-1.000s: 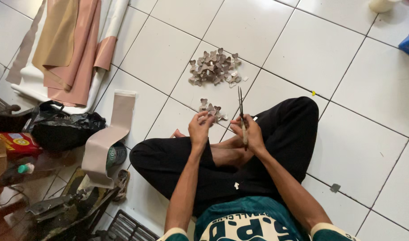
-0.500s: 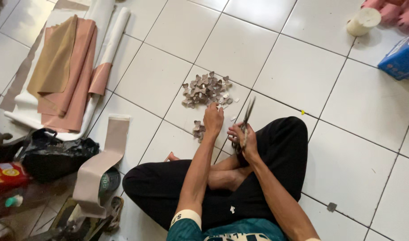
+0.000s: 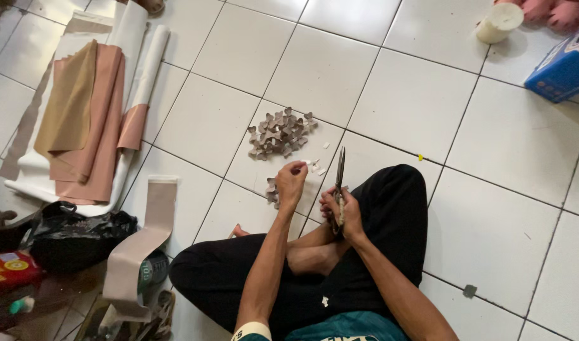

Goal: The person sits cross-legged on the floor and cuts small bow-tie-shaped pieces from a strip of leather-like material using scissors, placing each finished piece onto a growing pile of cut pieces on the floor. They occasionally reposition the strip and pick up pieces from the pile.

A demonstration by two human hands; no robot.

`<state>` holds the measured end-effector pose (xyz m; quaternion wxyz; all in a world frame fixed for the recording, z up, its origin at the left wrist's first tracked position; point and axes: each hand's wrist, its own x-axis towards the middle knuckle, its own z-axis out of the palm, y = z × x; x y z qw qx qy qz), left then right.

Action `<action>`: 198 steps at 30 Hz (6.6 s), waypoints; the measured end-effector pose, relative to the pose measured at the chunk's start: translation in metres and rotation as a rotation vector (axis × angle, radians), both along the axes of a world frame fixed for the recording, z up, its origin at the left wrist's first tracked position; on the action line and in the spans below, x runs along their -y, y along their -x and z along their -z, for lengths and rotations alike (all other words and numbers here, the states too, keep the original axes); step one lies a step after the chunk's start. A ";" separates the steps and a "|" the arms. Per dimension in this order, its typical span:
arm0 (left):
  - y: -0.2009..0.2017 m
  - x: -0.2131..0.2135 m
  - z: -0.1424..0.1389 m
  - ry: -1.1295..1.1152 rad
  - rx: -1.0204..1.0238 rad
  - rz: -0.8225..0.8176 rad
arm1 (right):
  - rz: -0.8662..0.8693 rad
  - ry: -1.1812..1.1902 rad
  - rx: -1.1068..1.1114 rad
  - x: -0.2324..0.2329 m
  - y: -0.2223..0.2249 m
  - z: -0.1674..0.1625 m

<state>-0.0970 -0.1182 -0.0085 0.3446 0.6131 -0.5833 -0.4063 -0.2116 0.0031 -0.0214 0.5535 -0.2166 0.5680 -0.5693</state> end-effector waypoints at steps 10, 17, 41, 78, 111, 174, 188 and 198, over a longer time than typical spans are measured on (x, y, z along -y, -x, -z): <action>-0.073 -0.057 -0.018 -0.158 -0.125 0.182 | -0.192 -0.038 -0.016 -0.042 -0.003 -0.018; -0.091 -0.071 -0.053 -0.213 -0.609 0.050 | -0.449 -0.083 -0.295 -0.089 -0.001 -0.048; -0.077 -0.105 -0.082 -0.182 -0.924 0.012 | -0.493 0.007 -0.433 -0.092 -0.007 -0.081; -0.102 -0.063 0.000 -0.066 0.480 -0.086 | -0.415 -0.113 -0.041 -0.092 0.007 -0.039; -0.080 -0.116 -0.042 -0.423 -1.094 0.060 | -0.529 0.133 -0.608 -0.095 0.003 -0.073; -0.049 -0.099 -0.039 -0.486 -1.264 -0.050 | -0.414 0.121 -0.559 -0.078 -0.003 -0.081; -0.046 -0.102 -0.011 -0.495 -1.174 -0.076 | -0.381 -0.020 -0.450 -0.090 -0.017 -0.052; -0.045 -0.105 -0.001 -0.554 -1.316 -0.040 | -0.395 0.029 -0.478 -0.089 -0.019 -0.057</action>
